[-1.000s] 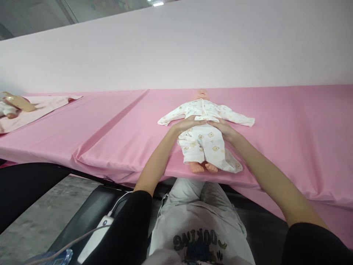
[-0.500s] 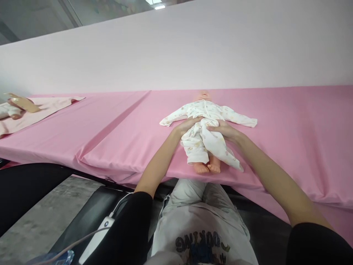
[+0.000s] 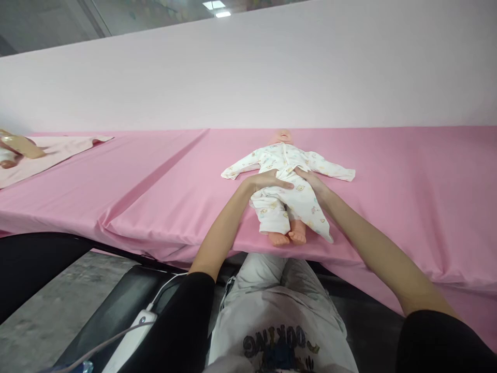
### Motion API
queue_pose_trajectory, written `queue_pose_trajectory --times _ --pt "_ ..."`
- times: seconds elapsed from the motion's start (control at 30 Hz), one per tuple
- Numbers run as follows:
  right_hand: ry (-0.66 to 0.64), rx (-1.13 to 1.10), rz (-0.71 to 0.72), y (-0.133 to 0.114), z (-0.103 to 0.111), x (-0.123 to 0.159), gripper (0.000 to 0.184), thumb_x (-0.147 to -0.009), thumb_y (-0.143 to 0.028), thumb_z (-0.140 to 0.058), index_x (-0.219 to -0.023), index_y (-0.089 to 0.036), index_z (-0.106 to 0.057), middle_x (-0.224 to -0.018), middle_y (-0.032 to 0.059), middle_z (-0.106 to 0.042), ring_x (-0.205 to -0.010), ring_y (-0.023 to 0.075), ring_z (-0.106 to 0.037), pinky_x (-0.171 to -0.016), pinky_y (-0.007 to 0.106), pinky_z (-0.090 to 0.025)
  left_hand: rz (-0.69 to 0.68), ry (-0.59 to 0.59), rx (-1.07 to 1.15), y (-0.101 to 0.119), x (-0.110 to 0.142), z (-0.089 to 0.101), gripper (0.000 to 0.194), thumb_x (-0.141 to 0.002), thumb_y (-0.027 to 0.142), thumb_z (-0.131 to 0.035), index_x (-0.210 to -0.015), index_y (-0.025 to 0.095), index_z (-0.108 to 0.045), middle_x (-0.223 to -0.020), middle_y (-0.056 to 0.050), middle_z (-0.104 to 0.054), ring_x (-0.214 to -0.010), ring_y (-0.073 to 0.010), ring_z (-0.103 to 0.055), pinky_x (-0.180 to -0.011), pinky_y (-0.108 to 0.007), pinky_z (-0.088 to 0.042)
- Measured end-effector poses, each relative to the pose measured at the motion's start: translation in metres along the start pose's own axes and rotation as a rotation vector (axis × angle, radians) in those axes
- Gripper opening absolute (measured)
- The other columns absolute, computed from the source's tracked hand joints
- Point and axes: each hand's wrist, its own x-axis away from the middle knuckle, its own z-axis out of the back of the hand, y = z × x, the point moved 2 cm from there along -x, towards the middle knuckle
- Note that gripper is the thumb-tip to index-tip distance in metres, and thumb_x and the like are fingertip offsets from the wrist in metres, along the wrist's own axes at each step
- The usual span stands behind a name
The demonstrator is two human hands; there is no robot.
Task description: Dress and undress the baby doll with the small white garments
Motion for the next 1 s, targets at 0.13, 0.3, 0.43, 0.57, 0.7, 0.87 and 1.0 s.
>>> queue_pose_trajectory --times 0.13,0.3,0.43,0.57,0.7,0.87,1.0 --pt "-0.11 0.085 0.096 -0.004 -0.002 0.001 0.043 -0.064 -0.039 -0.076 -0.098 -0.018 -0.06 -0.099 0.0062 -0.067 -0.091 0.0208 -0.063 -0.079 0.031 -0.052 0.041 -0.199 0.057 0.001 0.006 -0.009 0.047 -0.069 0.023 -0.073 -0.113 0.015 -0.059 -0.108 -0.011 -0.068 -0.106 -0.0246 -0.062 -0.098 -0.038 -0.045" --pt "-0.215 0.11 0.116 -0.006 -0.005 0.0 0.056 -0.053 -0.023 -0.082 -0.104 -0.019 -0.058 -0.101 0.0041 -0.067 -0.089 0.0183 -0.063 -0.076 0.027 -0.051 0.099 -0.239 0.224 -0.004 0.001 -0.007 0.035 -0.083 0.035 -0.058 -0.109 0.012 -0.059 -0.1 -0.013 -0.069 -0.102 -0.0254 -0.063 -0.092 -0.038 -0.048" --pt "-0.146 -0.015 0.104 -0.002 -0.004 -0.004 0.042 -0.061 -0.024 -0.077 -0.098 -0.017 -0.06 -0.097 0.0058 -0.068 -0.088 0.0189 -0.064 -0.078 0.029 -0.052 0.047 -0.179 0.108 -0.003 0.0 -0.005 0.035 -0.08 0.033 -0.062 -0.109 0.014 -0.059 -0.096 -0.01 -0.07 -0.101 -0.0254 -0.063 -0.09 -0.035 -0.049" --pt "-0.121 -0.131 0.084 0.001 -0.005 -0.007 0.029 -0.067 -0.025 -0.072 -0.092 -0.017 -0.06 -0.092 0.006 -0.069 -0.091 0.0208 -0.064 -0.08 0.032 -0.052 0.056 -0.132 -0.138 0.004 0.007 -0.008 0.048 -0.066 0.021 -0.075 -0.111 0.016 -0.059 -0.098 -0.008 -0.07 -0.099 -0.0258 -0.064 -0.091 -0.037 -0.048" --pt "-0.114 -0.126 0.085 0.004 -0.005 -0.007 0.029 -0.067 -0.026 -0.073 -0.091 -0.017 -0.061 -0.094 0.0071 -0.068 -0.094 0.0229 -0.063 -0.081 0.034 -0.053 0.056 -0.132 -0.247 0.009 0.011 -0.011 0.054 -0.058 0.013 -0.079 -0.109 0.016 -0.061 -0.098 -0.008 -0.07 -0.097 -0.0238 -0.065 -0.095 -0.036 -0.046" --pt "-0.044 -0.002 0.21 0.002 -0.007 -0.006 0.039 -0.063 -0.035 -0.078 -0.095 -0.018 -0.063 -0.099 0.0054 -0.068 -0.096 0.0217 -0.063 -0.086 0.033 -0.051 0.086 -0.207 0.047 0.005 0.011 -0.015 0.039 -0.072 0.022 -0.071 -0.108 0.011 -0.06 -0.096 -0.013 -0.071 -0.09 -0.0237 -0.068 -0.089 -0.036 -0.05" --pt "-0.13 0.098 0.185 -0.003 -0.011 -0.002 0.052 -0.057 -0.031 -0.083 -0.103 -0.019 -0.063 -0.105 0.0059 -0.067 -0.1 0.0223 -0.062 -0.09 0.035 -0.049 0.031 -0.097 0.22 0.002 0.009 -0.02 0.034 -0.08 0.03 -0.062 -0.109 0.011 -0.06 -0.094 -0.012 -0.071 -0.089 -0.0221 -0.068 -0.087 -0.034 -0.052"
